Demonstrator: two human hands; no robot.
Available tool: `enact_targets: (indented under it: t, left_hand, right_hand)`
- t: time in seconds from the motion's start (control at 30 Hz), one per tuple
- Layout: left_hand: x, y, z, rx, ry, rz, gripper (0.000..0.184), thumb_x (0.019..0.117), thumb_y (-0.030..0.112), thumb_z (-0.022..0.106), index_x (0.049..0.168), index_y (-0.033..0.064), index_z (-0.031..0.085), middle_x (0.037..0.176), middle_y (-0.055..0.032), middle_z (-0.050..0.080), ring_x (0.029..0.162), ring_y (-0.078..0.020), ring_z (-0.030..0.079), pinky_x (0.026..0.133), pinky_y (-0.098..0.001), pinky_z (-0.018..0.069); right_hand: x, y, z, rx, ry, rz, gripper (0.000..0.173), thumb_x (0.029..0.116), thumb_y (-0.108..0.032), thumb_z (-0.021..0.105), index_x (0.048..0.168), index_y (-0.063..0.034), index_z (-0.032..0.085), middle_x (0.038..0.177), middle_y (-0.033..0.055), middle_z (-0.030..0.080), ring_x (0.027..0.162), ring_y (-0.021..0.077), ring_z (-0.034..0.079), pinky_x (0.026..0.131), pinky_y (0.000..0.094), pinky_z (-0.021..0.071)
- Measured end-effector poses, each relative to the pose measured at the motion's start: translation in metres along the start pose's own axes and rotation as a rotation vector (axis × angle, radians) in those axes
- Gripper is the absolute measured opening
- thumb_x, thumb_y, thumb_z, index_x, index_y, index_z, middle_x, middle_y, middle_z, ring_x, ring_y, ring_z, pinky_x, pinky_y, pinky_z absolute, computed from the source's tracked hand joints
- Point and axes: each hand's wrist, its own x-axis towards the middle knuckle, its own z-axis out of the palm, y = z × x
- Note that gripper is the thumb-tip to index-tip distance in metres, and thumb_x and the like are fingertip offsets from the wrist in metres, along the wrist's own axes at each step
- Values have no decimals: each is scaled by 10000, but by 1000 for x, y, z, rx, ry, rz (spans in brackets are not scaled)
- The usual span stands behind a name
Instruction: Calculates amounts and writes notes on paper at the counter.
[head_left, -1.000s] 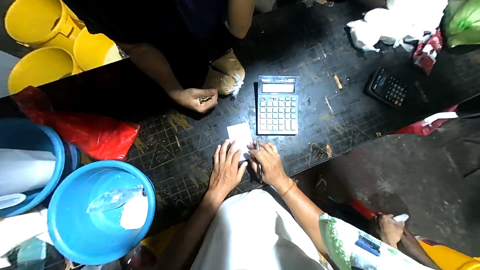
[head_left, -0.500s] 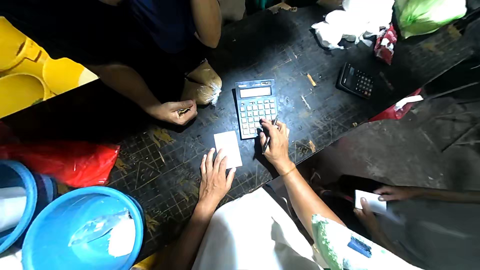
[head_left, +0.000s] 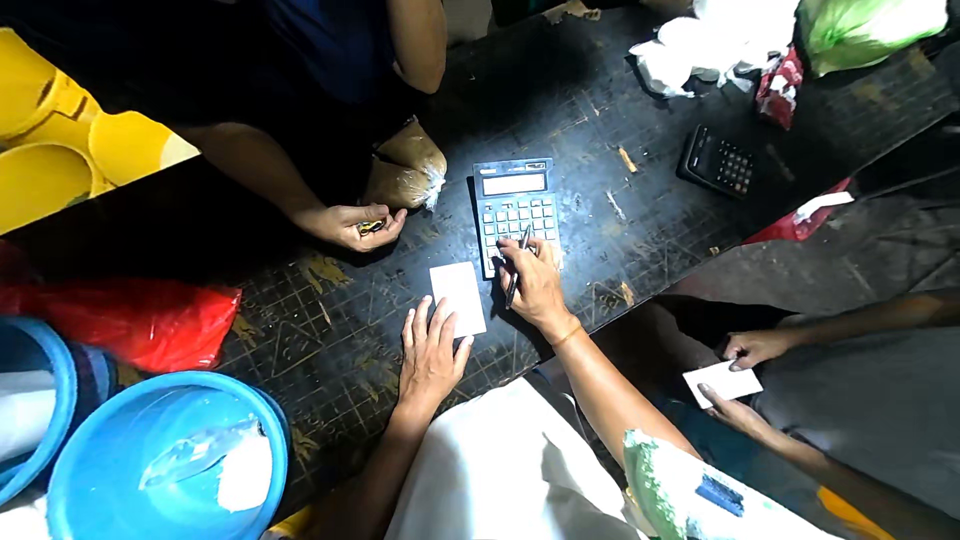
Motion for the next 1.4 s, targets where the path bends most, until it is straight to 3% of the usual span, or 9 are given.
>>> enact_targets:
  t: [0.3, 0.5, 0.6, 0.87, 1.03, 1.13, 1.23, 1.3, 1.4]
  left_hand:
    - [-1, -1, -2, -1, -7, -12, 517, 1040, 490, 469, 1367, 125, 632, 1536, -95, 519, 1489, -389, 359, 1214, -607, 244]
    - [1, 7, -4, -12, -39, -40, 501, 1030, 474, 498, 1355, 125, 652, 1540, -87, 517, 1488, -367, 373, 1219, -610, 251]
    - [1, 5, -6, 17, 6, -42, 484, 1033, 474, 498, 1340, 136, 657, 1555, -60, 505, 1492, -329, 377, 1231, -574, 259]
    - [-1, 4, -2, 42, 22, -22, 507, 1029, 501, 490, 1371, 156, 635, 1522, -46, 536, 1490, -324, 379, 1229, -560, 266]
    - [0, 4, -2, 48, 31, -14, 488, 1033, 489, 490, 1335, 140, 648, 1516, -64, 540, 1488, -337, 377, 1232, -558, 258]
    - [4, 7, -9, 4, 24, -13, 474, 1029, 442, 518, 1306, 90, 674, 1464, -132, 581, 1458, -394, 413, 1209, -611, 270]
    - [-2, 6, -1, -3, -2, -22, 469, 1038, 447, 510, 1301, 95, 673, 1466, -124, 573, 1482, -368, 376, 1222, -592, 259]
    - [-2, 3, 2, -2, -3, -11, 467, 1036, 447, 509, 1319, 106, 658, 1505, -115, 534, 1506, -361, 331, 1236, -581, 228]
    - [-2, 0, 3, -5, 5, 3, 434, 1018, 404, 529, 1329, 125, 647, 1533, -100, 506, 1519, -357, 304, 1241, -580, 209]
  right_hand:
    - [-38, -11, -6, 203, 197, 63, 228, 973, -99, 552, 1106, -58, 733, 1030, 81, 739, 882, 188, 647, 781, 333, 542]
    - [-62, -21, -4, 319, 132, 196, 270, 1001, -87, 485, 1072, -26, 738, 980, 78, 764, 921, 159, 719, 860, 330, 604]
    - [-54, -24, -2, 381, 121, 204, 332, 1061, -155, 420, 1138, 37, 680, 1014, 98, 761, 978, 148, 733, 918, 331, 604]
    - [-59, -24, -4, 502, 134, 289, 574, 1113, -378, 352, 1345, 102, 563, 962, 54, 774, 847, 63, 730, 791, 260, 621]
    - [-54, -24, -4, 627, 218, 274, 357, 1064, -206, 482, 1180, 48, 704, 1055, 102, 726, 918, 69, 684, 811, 221, 579]
    - [-43, -43, -4, 773, 217, 407, 188, 1008, -92, 551, 1085, 41, 659, 920, 39, 720, 732, 50, 673, 668, 235, 594]
    - [-50, -63, 7, 892, 116, 593, 148, 976, -86, 615, 1112, -31, 599, 879, 48, 733, 610, 118, 670, 558, 301, 596]
    - [-50, -69, 17, 862, 65, 581, 112, 955, -97, 636, 1049, -50, 597, 829, 48, 715, 562, 117, 646, 497, 283, 570]
    - [-51, -71, 28, 745, 52, 472, 59, 922, -108, 650, 899, -70, 610, 713, -1, 643, 572, 71, 605, 520, 244, 528]
